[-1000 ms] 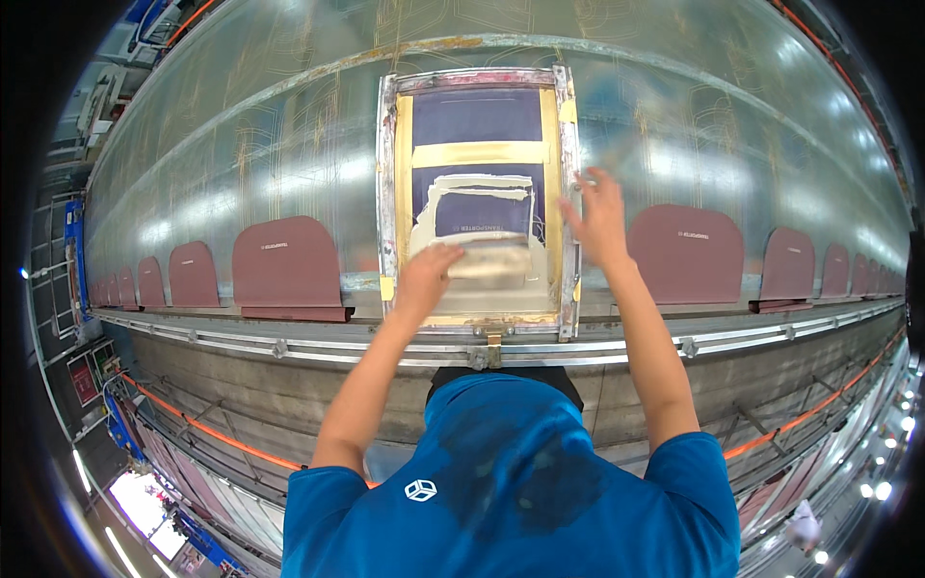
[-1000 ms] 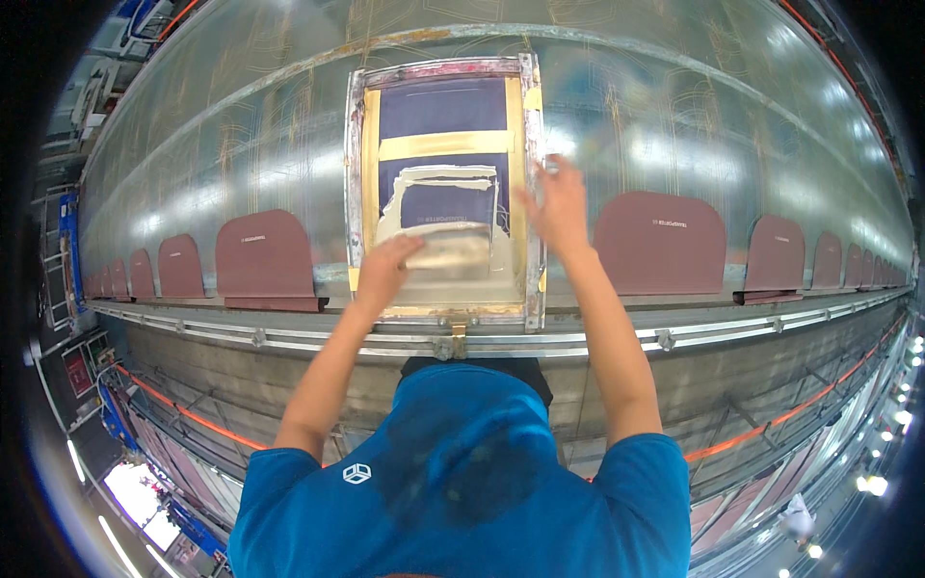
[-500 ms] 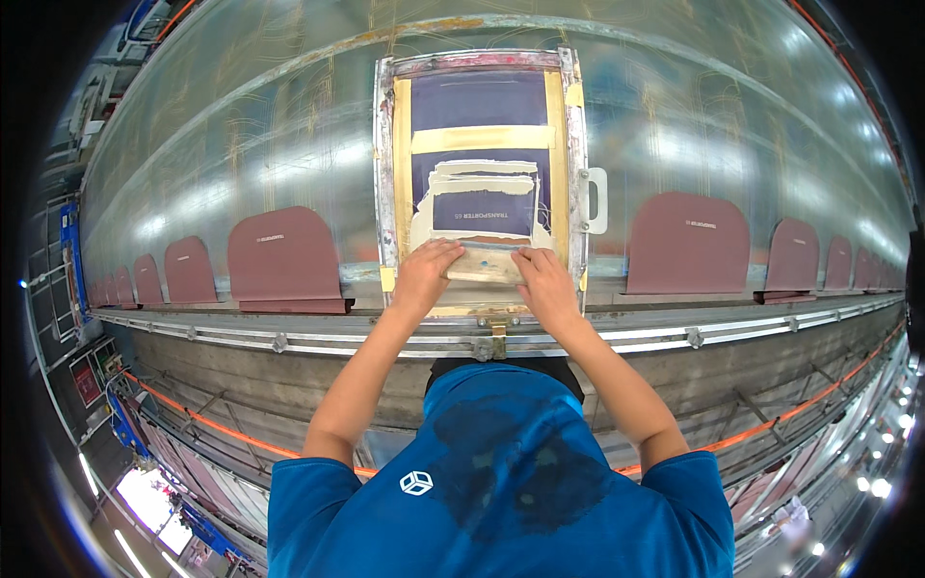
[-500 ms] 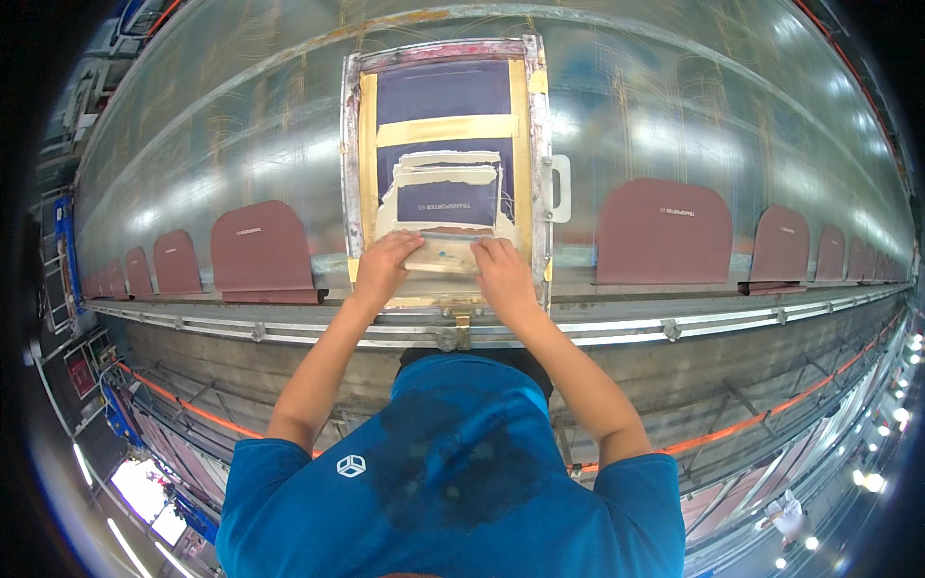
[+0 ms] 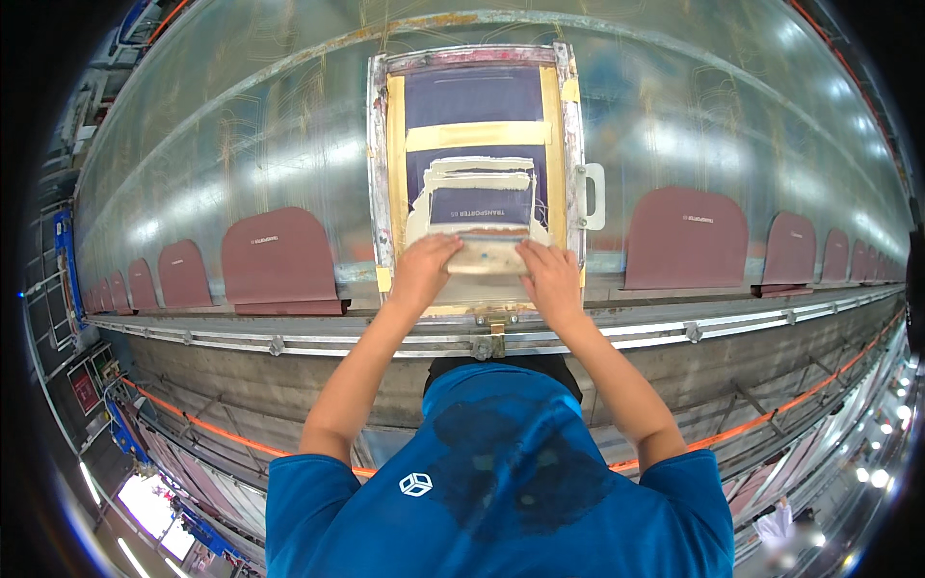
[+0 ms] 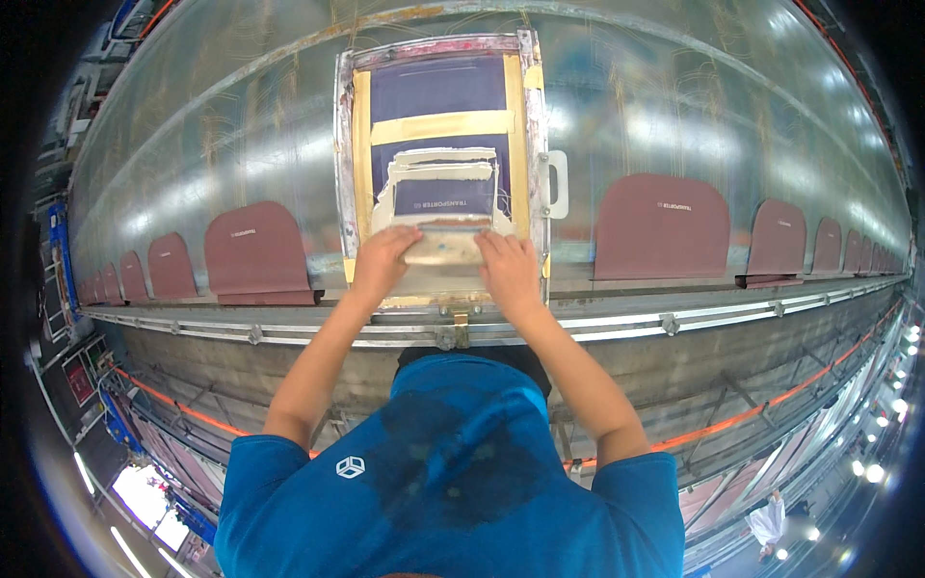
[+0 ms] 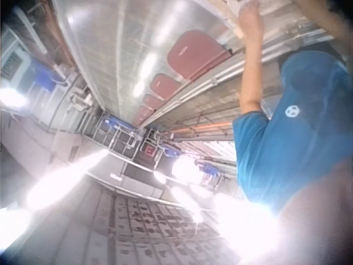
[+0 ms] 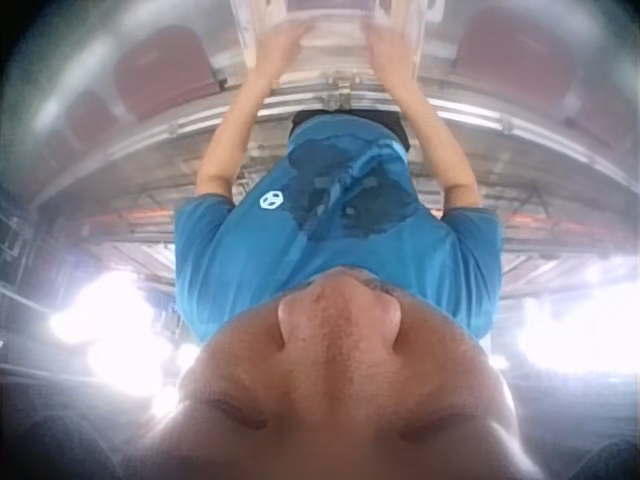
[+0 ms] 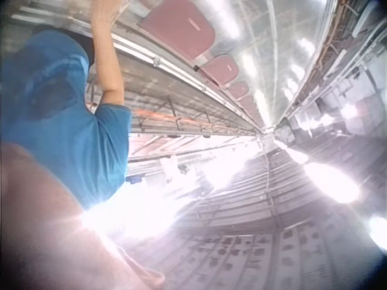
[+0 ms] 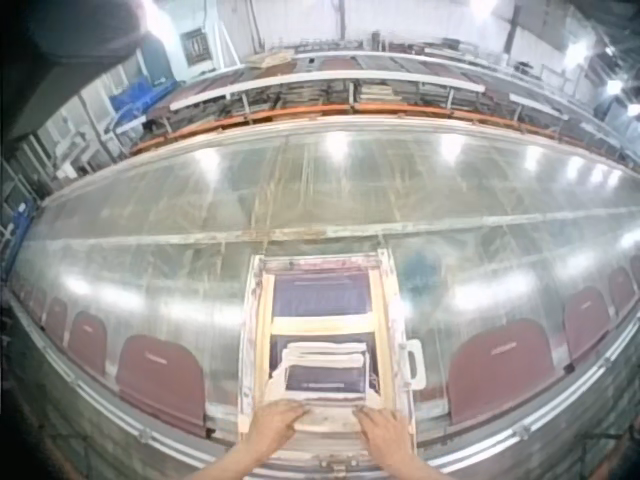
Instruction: The person uses a squeegee to pull ink across a screen-printing frame mounted on a conveyor. After several passes, the person lifts the frame, walks along the line, and places it on a workbench where another worker is present.
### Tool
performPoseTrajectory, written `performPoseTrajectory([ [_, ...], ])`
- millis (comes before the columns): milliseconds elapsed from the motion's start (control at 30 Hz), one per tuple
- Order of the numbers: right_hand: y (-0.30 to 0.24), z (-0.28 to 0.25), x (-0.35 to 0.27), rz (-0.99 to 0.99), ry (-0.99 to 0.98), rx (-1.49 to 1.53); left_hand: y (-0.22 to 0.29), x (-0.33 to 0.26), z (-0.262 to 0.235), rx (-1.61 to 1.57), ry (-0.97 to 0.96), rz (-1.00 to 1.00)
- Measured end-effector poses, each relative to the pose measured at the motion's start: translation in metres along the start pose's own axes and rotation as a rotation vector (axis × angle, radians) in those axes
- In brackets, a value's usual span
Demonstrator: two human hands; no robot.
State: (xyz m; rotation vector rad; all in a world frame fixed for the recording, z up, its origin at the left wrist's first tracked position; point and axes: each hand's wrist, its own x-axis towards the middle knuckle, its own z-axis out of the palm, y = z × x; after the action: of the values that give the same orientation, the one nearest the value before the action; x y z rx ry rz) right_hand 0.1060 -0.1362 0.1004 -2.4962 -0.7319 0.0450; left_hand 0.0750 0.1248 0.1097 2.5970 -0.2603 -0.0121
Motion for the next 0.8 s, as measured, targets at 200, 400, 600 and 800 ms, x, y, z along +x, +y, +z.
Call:
performPoseTrajectory([
  [200,0.017,-0.014,0.045,0.005,0.025,0.010,-0.018,0.042,-0.015,-0.045,-0.051,-0.010],
  [400,0.037,0.012,0.069,0.014,0.106,0.149,-0.023,0.088,-0.025,-0.005,-0.155,-0.135],
  [600,0.001,0.008,-0.026,0.069,-0.089,0.174,-0.004,-0.020,0.015,-0.046,-0.039,-0.020],
  [800,0.102,-0.013,0.035,0.390,0.367,0.430,0.005,-0.020,0.001,-0.046,-0.014,0.000],
])
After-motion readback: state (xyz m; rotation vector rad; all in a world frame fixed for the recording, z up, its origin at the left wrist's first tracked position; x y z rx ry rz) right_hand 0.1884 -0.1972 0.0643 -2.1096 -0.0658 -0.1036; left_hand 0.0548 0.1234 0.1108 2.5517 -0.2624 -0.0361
